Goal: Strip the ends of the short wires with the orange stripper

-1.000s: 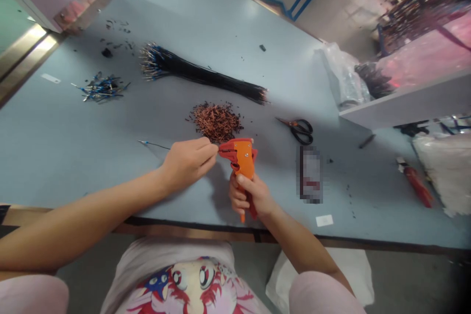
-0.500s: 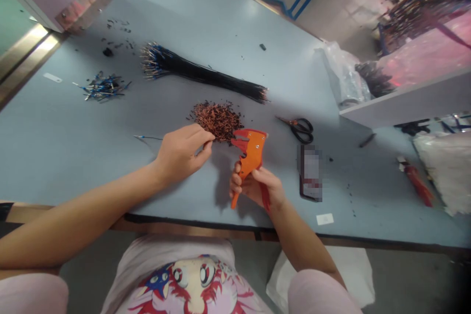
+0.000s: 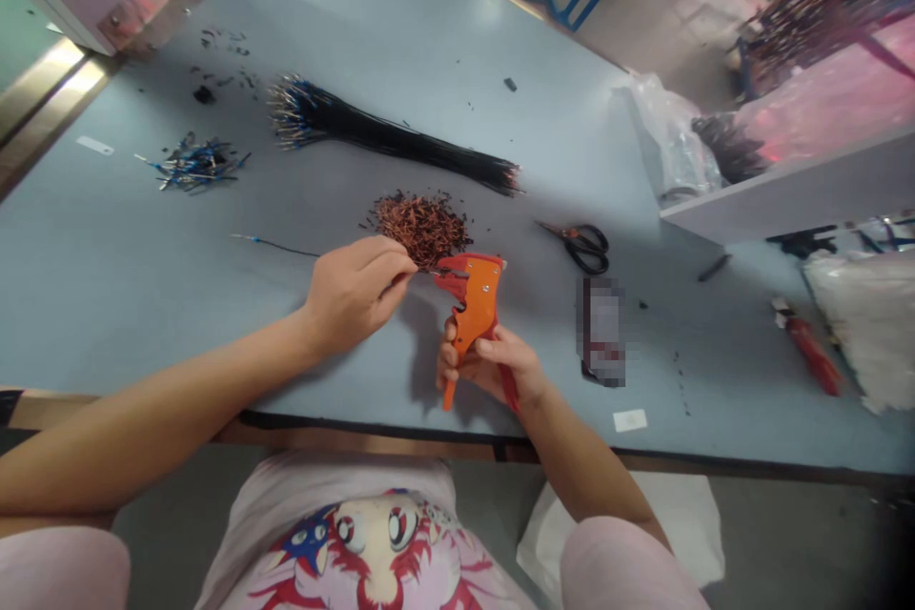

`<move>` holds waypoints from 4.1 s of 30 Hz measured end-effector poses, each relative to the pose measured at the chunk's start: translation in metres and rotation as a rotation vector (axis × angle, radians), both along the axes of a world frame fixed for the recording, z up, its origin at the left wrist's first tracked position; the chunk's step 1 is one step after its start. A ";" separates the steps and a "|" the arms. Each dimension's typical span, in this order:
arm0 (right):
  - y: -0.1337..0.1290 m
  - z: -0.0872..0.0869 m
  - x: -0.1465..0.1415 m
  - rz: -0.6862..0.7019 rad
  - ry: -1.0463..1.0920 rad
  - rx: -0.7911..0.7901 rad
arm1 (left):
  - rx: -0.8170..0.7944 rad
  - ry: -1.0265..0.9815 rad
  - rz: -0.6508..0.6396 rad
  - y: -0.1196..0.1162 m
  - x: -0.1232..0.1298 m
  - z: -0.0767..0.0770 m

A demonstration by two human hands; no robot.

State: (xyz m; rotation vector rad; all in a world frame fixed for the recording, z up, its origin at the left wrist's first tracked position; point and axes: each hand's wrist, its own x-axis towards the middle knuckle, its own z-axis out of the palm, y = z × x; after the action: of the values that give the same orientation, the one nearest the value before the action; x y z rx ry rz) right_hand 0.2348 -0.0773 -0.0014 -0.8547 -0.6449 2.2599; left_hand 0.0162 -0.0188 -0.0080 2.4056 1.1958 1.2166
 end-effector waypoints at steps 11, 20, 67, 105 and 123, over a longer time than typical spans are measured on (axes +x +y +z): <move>-0.001 -0.002 0.001 0.067 -0.014 -0.001 | -0.007 0.017 -0.023 -0.002 0.002 -0.001; -0.004 0.000 0.000 0.113 -0.012 -0.001 | -0.037 0.024 -0.050 -0.006 0.005 -0.002; -0.009 -0.003 -0.010 0.091 -0.135 0.043 | -0.188 0.104 -0.042 -0.008 0.010 -0.004; -0.004 0.010 -0.010 -0.058 -1.262 1.250 | -0.011 0.114 -0.029 -0.008 0.004 0.009; 0.048 0.009 0.004 -0.028 -1.567 1.296 | -0.346 -0.194 0.134 0.011 -0.007 0.017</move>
State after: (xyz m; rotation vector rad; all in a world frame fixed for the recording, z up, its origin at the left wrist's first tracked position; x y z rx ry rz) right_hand 0.2392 -0.0293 0.0079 -1.5862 -2.2361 0.2878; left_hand 0.0089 -0.0079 0.0089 1.9418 1.3921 1.1387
